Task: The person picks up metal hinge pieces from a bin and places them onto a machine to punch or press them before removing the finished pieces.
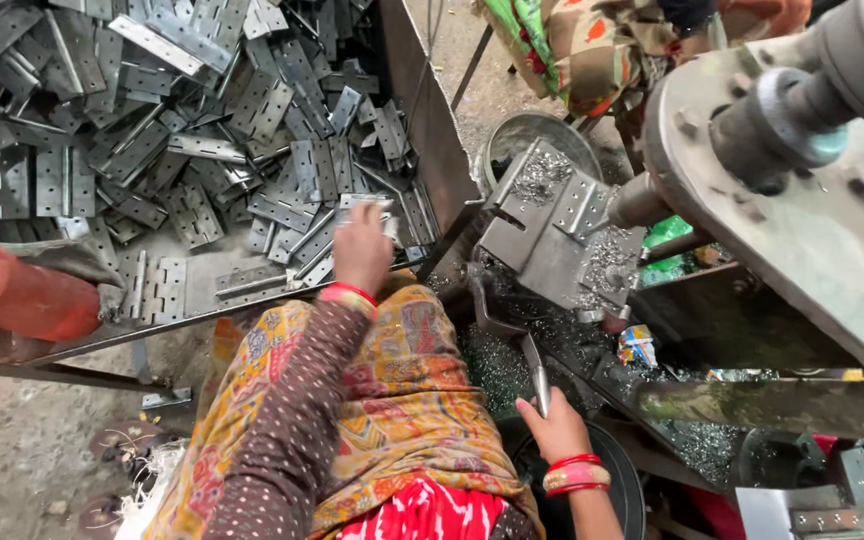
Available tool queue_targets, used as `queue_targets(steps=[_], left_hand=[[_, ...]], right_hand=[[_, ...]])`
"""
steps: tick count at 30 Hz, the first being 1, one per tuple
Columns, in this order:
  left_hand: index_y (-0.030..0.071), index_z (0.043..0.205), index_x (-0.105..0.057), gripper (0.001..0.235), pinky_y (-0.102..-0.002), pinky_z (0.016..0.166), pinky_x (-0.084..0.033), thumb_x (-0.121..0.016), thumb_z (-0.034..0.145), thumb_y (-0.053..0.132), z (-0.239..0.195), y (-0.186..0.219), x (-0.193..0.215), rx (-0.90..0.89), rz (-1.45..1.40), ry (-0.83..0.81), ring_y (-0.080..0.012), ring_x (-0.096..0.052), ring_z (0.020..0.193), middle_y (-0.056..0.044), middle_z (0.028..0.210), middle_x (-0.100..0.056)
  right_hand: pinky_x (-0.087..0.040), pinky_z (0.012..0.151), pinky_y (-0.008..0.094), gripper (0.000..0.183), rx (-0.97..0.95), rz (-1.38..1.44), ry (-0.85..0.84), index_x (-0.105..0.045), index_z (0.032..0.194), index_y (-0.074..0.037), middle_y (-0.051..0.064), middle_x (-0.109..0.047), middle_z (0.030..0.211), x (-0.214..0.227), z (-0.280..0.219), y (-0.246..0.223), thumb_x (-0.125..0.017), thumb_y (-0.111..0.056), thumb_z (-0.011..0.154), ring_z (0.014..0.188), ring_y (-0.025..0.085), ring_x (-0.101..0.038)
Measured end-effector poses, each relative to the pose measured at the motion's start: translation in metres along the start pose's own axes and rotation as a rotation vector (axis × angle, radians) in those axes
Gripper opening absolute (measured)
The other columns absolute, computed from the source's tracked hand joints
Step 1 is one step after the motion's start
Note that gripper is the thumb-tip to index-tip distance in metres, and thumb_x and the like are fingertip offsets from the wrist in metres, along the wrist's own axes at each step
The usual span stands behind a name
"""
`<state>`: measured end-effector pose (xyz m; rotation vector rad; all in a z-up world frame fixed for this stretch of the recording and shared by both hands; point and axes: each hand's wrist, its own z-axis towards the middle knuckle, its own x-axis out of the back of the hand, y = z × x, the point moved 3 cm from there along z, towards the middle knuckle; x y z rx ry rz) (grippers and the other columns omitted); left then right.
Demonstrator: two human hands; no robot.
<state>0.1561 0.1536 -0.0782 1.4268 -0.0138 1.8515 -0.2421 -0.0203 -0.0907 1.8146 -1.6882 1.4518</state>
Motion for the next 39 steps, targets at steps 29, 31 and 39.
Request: queue_targets(steps=[29,31,39], left_hand=[[0.008,0.104,-0.060,0.012,-0.047,0.076,-0.051,-0.060,0.093,0.012,-0.053,-0.113,-0.016,-0.076,0.167,0.126,-0.0320,-0.067,0.095,-0.010,0.114,-0.063],[0.007,0.107,-0.061,0.016,-0.046,0.074,-0.053,-0.060,0.091,0.011,-0.051,-0.085,0.001,0.005,0.060,0.034,-0.0325,-0.067,0.090,-0.011,0.110,-0.065],[0.006,0.122,-0.067,0.027,-0.043,0.098,-0.054,-0.069,0.098,0.017,-0.031,0.124,0.068,-0.527,-0.103,0.292,-0.0298,-0.063,0.118,-0.012,0.129,-0.063]], right_hand=[[-0.053,0.058,0.045,0.039,0.141,-0.056,0.114,-0.066,0.098,-0.008,0.017,-0.070,0.071,-0.001,-0.002,-0.012,-0.077,-0.042,0.083,0.063,0.035,-0.069],[-0.055,0.066,0.046,0.040,0.202,-0.057,0.161,-0.066,0.097,-0.008,0.018,-0.073,0.079,0.001,-0.001,-0.005,-0.078,-0.043,0.082,0.075,0.039,-0.072],[-0.055,0.075,0.052,0.051,0.137,-0.116,0.128,-0.060,0.106,-0.003,0.025,-0.072,0.090,-0.001,-0.007,-0.015,-0.078,-0.045,0.083,0.089,0.046,-0.070]])
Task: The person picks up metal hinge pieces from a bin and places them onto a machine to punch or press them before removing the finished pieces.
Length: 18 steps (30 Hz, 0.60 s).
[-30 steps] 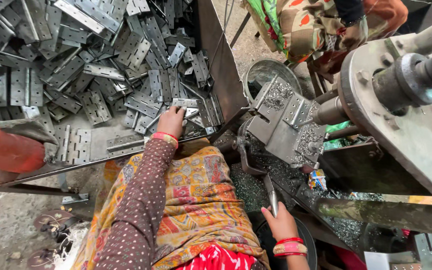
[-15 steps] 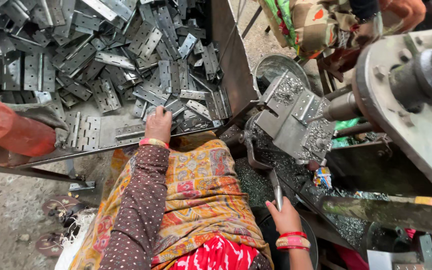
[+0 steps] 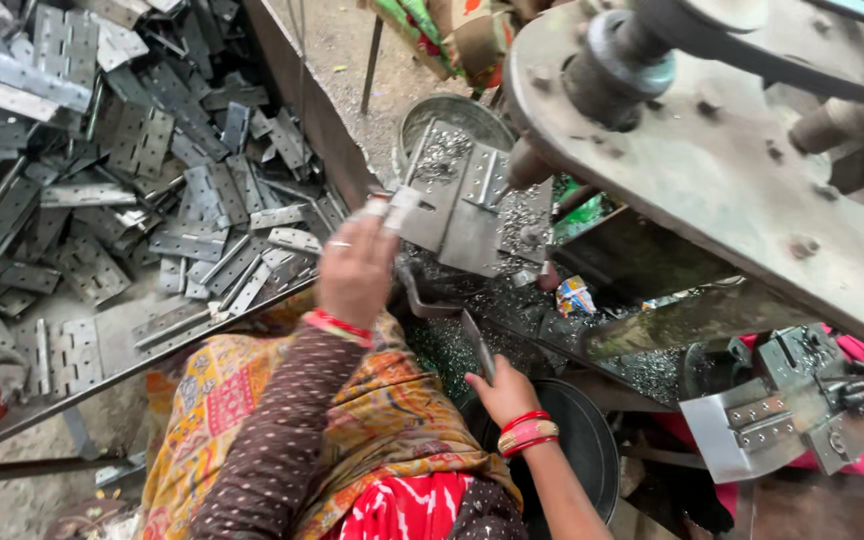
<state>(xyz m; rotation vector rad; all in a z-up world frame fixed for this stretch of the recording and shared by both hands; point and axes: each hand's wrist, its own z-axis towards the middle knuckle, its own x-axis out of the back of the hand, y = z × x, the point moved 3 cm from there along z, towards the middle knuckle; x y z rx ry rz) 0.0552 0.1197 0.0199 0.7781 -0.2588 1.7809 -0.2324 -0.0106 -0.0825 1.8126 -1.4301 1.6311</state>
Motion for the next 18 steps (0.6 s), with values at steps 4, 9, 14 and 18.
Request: queue_targets(steps=[4,9,14,18], left_hand=[[0.006,0.126,-0.068,0.041,-0.049,0.105,-0.043,-0.061,0.090,0.024,0.009,0.073,-0.043,-0.171,-0.088,-0.340,-0.0279,-0.054,0.126,-0.011,0.139,-0.059],[0.003,0.128,-0.069,0.050,-0.050,0.111,-0.037,-0.057,0.086,0.028,0.003,0.103,-0.056,-0.053,0.033,-0.365,-0.0276,-0.052,0.133,-0.012,0.143,-0.057],[0.006,0.117,-0.071,0.038,-0.060,0.115,-0.036,-0.054,0.094,0.032,0.010,0.103,-0.060,-0.011,0.085,-0.423,-0.0282,-0.052,0.136,-0.010,0.138,-0.059],[0.004,0.116,-0.070,0.037,-0.060,0.104,-0.041,-0.051,0.102,0.032,0.033,0.093,-0.078,0.074,0.005,-0.459,-0.0288,-0.051,0.136,-0.012,0.146,-0.057]], right_hand=[[-0.055,0.077,0.051,0.049,-0.013,0.036,-0.039,-0.061,0.104,-0.004,0.023,-0.073,0.089,0.001,-0.002,-0.004,-0.076,-0.047,0.084,0.090,0.044,-0.071],[-0.055,0.078,0.050,0.049,-0.029,0.094,-0.068,-0.061,0.100,-0.005,0.020,-0.073,0.088,0.005,-0.003,-0.009,-0.076,-0.049,0.084,0.089,0.042,-0.071],[-0.055,0.079,0.050,0.049,-0.042,0.064,-0.073,-0.061,0.099,-0.005,0.020,-0.073,0.088,0.008,-0.002,-0.015,-0.076,-0.048,0.084,0.089,0.042,-0.071],[-0.054,0.079,0.051,0.049,-0.014,0.064,-0.059,-0.061,0.099,-0.005,0.020,-0.073,0.088,0.001,-0.003,-0.005,-0.076,-0.049,0.085,0.089,0.042,-0.070]])
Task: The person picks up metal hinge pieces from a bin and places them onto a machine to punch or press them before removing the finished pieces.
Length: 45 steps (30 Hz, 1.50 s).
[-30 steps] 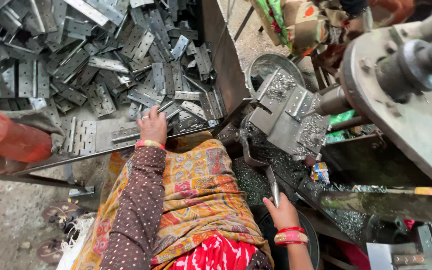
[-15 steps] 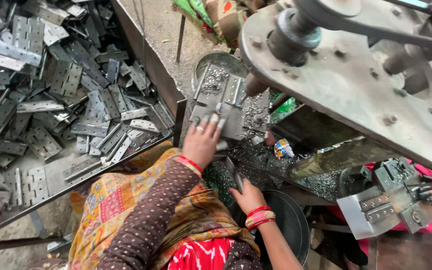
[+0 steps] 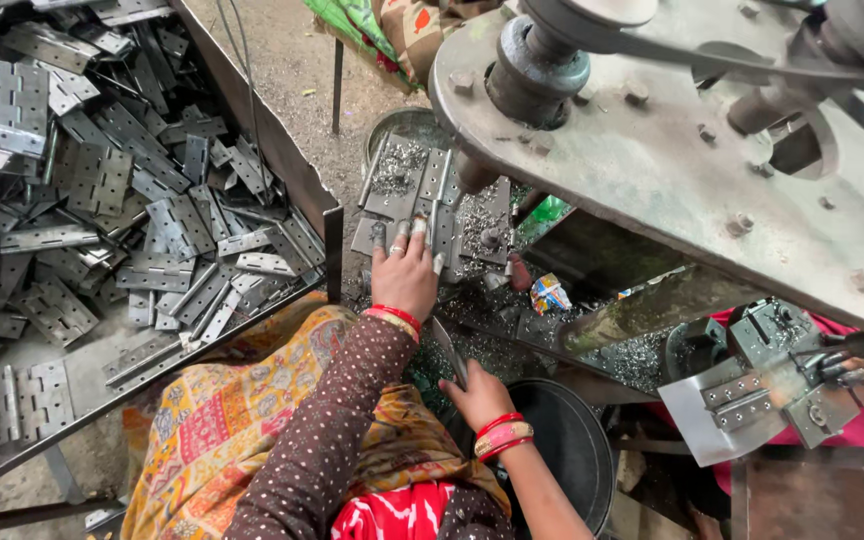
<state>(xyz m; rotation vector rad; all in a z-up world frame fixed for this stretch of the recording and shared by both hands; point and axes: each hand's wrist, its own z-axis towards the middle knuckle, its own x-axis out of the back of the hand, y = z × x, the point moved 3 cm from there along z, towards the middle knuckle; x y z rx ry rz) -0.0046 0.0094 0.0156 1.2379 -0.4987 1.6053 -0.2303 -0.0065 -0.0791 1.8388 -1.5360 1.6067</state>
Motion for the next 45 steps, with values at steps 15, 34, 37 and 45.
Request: queue_targets(steps=[15,34,37,45], left_hand=[[0.005,0.128,-0.066,0.039,-0.058,0.112,-0.035,-0.050,0.095,0.021,0.006,-0.010,-0.009,-0.004,-0.012,-0.106,-0.0261,-0.047,0.141,-0.010,0.149,-0.054],[0.009,0.115,-0.071,0.033,-0.059,0.105,-0.038,-0.056,0.089,0.022,0.025,-0.011,-0.024,-0.037,-0.027,0.045,-0.0266,-0.054,0.131,-0.008,0.135,-0.062],[0.011,0.113,-0.072,0.028,-0.059,0.111,-0.038,-0.054,0.094,0.021,0.040,-0.017,-0.033,-0.040,-0.005,-0.056,-0.0251,-0.054,0.134,-0.006,0.139,-0.061],[0.008,0.110,-0.073,0.028,-0.059,0.105,-0.038,-0.054,0.093,0.020,0.048,-0.016,-0.034,-0.036,-0.051,0.026,-0.0272,-0.055,0.131,-0.010,0.142,-0.060]], right_hand=[[-0.052,0.064,0.059,0.048,0.143,0.066,0.214,-0.051,0.115,0.000,0.029,-0.069,0.079,-0.098,0.013,0.051,-0.067,-0.036,0.088,0.074,0.051,-0.067],[-0.054,0.066,0.056,0.055,0.115,-0.011,0.191,-0.052,0.116,0.000,0.028,-0.070,0.081,-0.094,0.024,0.063,-0.068,-0.044,0.089,0.077,0.049,-0.068],[-0.056,0.070,0.054,0.053,0.038,-0.084,0.045,-0.057,0.103,-0.002,0.026,-0.071,0.083,-0.056,0.018,0.054,-0.070,-0.051,0.089,0.081,0.046,-0.070],[-0.052,0.066,0.059,0.043,0.042,0.007,0.182,-0.054,0.112,-0.003,0.026,-0.070,0.079,-0.109,0.018,0.054,-0.065,-0.040,0.093,0.075,0.049,-0.068]])
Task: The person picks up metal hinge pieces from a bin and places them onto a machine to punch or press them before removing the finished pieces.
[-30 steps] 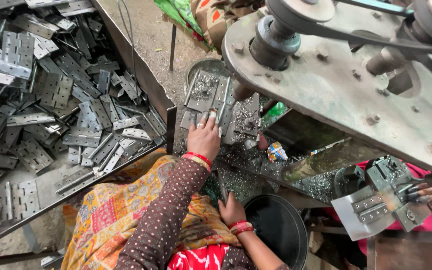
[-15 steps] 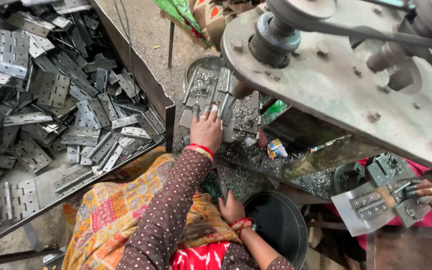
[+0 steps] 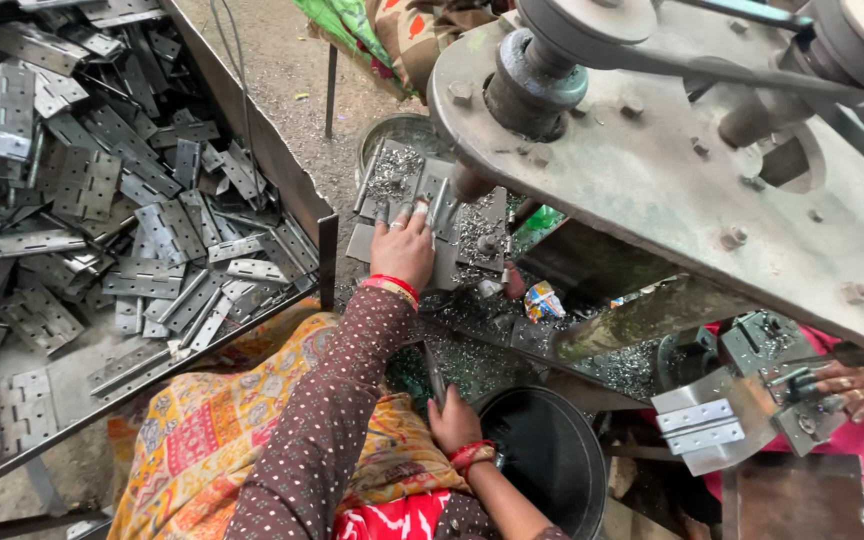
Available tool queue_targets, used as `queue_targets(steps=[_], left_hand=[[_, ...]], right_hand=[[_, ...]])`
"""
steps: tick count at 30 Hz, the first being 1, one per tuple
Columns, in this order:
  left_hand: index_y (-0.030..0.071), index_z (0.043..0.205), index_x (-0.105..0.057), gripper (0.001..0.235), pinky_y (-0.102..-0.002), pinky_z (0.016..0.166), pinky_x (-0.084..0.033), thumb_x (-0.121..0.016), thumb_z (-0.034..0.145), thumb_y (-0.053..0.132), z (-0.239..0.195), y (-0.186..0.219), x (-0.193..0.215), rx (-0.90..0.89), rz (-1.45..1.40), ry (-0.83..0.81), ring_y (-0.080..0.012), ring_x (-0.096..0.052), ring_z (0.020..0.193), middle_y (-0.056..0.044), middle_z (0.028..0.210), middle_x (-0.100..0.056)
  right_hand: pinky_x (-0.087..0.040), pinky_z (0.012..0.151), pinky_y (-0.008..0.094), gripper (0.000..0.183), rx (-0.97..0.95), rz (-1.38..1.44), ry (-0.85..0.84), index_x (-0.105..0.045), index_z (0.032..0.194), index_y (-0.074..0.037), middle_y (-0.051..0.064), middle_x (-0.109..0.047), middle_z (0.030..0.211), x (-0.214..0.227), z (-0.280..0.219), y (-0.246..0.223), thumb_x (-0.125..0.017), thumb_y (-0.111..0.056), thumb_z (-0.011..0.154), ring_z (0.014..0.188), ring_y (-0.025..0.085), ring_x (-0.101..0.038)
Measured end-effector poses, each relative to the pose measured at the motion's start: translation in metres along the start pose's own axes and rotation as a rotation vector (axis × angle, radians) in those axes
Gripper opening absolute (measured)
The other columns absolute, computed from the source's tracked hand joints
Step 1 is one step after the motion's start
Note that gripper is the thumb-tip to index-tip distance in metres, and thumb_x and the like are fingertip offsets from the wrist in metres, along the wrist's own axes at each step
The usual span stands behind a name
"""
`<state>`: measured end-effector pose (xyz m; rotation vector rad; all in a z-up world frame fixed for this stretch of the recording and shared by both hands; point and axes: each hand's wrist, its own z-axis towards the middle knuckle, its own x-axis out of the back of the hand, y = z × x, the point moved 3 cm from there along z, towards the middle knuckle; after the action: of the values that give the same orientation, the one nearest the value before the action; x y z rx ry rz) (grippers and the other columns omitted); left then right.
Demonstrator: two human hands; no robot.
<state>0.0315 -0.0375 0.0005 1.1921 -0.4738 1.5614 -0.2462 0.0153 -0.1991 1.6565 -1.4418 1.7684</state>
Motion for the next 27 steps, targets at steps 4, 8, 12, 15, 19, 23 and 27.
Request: queue_targets(steps=[4,8,12,15,19,23,27], left_hand=[[0.009,0.112,-0.073,0.028,-0.057,0.114,-0.036,-0.053,0.094,0.019,-0.014,0.000,0.003,-0.024,0.027,-0.048,-0.0248,-0.056,0.132,-0.008,0.142,-0.060],[0.014,0.103,-0.075,0.026,-0.059,0.111,-0.035,-0.053,0.090,0.018,-0.006,0.002,0.001,-0.025,0.059,-0.006,-0.0229,-0.055,0.130,-0.006,0.142,-0.060],[0.011,0.107,-0.074,0.026,-0.057,0.107,-0.039,-0.054,0.094,0.020,0.013,0.001,-0.008,-0.009,0.011,-0.098,-0.0249,-0.055,0.133,-0.008,0.140,-0.061],[0.010,0.107,-0.074,0.026,-0.058,0.105,-0.039,-0.055,0.092,0.019,0.017,0.003,-0.006,-0.003,0.001,-0.104,-0.0251,-0.056,0.131,-0.008,0.140,-0.061],[0.010,0.109,-0.074,0.027,-0.058,0.108,-0.040,-0.054,0.095,0.019,0.015,-0.002,-0.006,0.003,0.006,-0.117,-0.0250,-0.056,0.132,-0.007,0.139,-0.062],[0.011,0.105,-0.075,0.026,-0.059,0.109,-0.037,-0.053,0.094,0.019,0.015,-0.001,0.002,-0.017,-0.006,-0.130,-0.0237,-0.056,0.131,-0.006,0.141,-0.060],[0.011,0.109,-0.074,0.026,-0.058,0.116,-0.031,-0.053,0.094,0.018,-0.015,0.015,0.022,-0.073,0.060,-0.211,-0.0252,-0.051,0.136,-0.010,0.140,-0.059]], right_hand=[[-0.053,0.065,0.059,0.045,0.021,0.058,-0.030,-0.054,0.106,-0.001,0.028,-0.069,0.078,0.017,0.000,-0.005,-0.068,-0.040,0.089,0.077,0.049,-0.068],[-0.054,0.066,0.057,0.051,0.037,-0.064,-0.105,-0.053,0.100,0.000,0.029,-0.068,0.078,0.071,0.009,-0.024,-0.073,-0.045,0.086,0.077,0.049,-0.068],[-0.055,0.066,0.055,0.052,0.054,-0.061,-0.096,-0.055,0.097,0.001,0.028,-0.068,0.079,0.059,0.008,-0.011,-0.073,-0.048,0.088,0.077,0.048,-0.068],[-0.052,0.068,0.057,0.044,0.015,0.096,-0.042,-0.053,0.111,-0.002,0.027,-0.071,0.077,0.009,-0.003,0.002,-0.066,-0.039,0.090,0.078,0.048,-0.068],[-0.054,0.068,0.056,0.043,-0.019,0.044,-0.036,-0.055,0.112,-0.004,0.027,-0.070,0.082,-0.008,-0.005,0.008,-0.066,-0.040,0.091,0.079,0.048,-0.069],[-0.055,0.071,0.055,0.044,-0.005,0.033,-0.101,-0.057,0.107,-0.004,0.026,-0.071,0.084,0.044,0.000,-0.013,-0.069,-0.042,0.090,0.081,0.047,-0.070],[-0.055,0.073,0.055,0.053,0.014,-0.063,-0.136,-0.056,0.106,-0.002,0.026,-0.071,0.085,0.093,0.003,-0.041,-0.073,-0.049,0.088,0.085,0.046,-0.069]])
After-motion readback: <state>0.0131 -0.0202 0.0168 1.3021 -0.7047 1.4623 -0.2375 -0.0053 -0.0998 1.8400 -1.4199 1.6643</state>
